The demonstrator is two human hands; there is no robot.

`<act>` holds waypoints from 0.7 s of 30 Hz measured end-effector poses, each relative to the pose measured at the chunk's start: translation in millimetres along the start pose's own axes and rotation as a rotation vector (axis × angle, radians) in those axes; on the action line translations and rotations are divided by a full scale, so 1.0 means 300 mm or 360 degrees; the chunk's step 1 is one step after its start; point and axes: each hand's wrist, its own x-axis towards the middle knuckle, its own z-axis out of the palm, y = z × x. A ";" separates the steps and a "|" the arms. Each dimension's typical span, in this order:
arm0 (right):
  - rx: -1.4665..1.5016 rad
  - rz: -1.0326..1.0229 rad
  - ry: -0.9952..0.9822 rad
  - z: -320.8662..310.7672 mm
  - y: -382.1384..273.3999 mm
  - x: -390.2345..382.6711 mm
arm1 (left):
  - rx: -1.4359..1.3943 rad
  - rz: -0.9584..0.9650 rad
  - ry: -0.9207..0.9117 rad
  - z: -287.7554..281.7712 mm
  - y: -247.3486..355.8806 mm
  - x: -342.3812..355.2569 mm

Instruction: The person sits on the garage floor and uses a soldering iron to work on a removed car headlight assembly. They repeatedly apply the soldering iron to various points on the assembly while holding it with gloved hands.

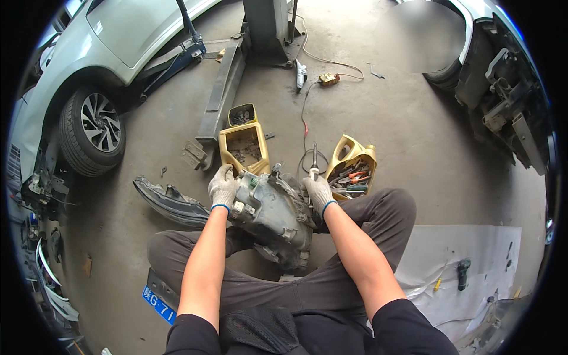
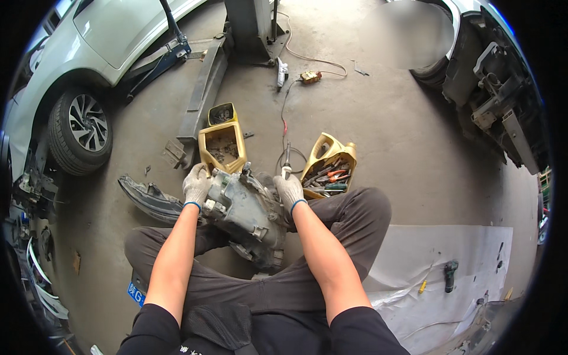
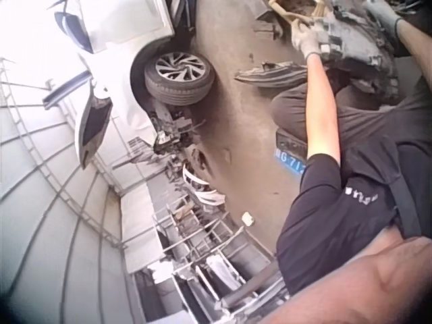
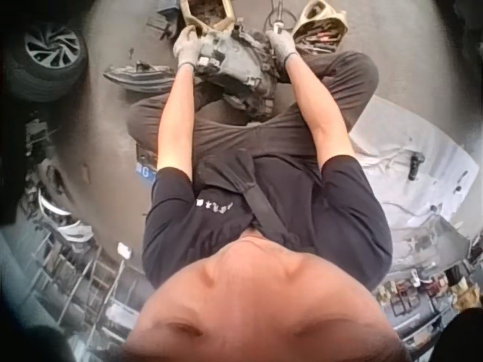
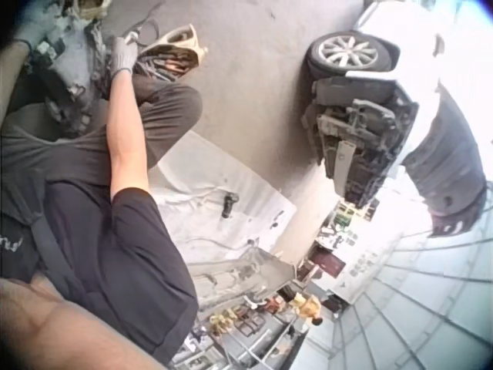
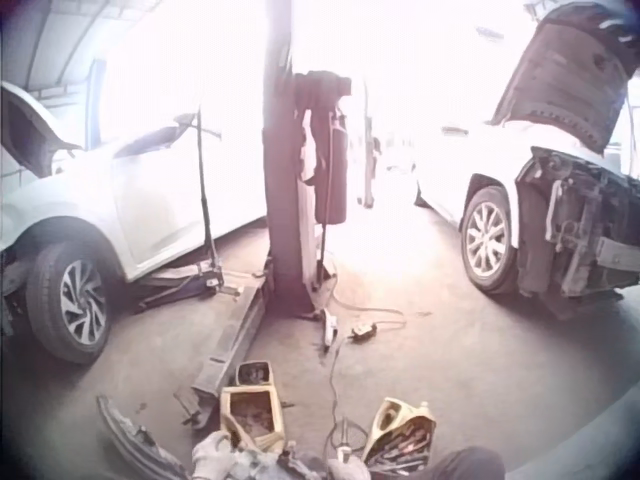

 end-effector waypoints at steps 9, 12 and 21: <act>0.0034 -0.0048 -0.0065 -0.019 -0.067 -0.040 | 0.0621 0.0471 0.0690 -0.228 0.144 0.136; -0.0201 -0.0243 0.0094 -0.022 -0.085 -0.072 | 0.0457 0.0328 0.0400 -0.270 0.162 0.179; -0.0276 -0.0148 -0.0049 -0.009 -0.011 -0.025 | 0.0518 0.0178 -0.0156 -0.291 -0.110 0.312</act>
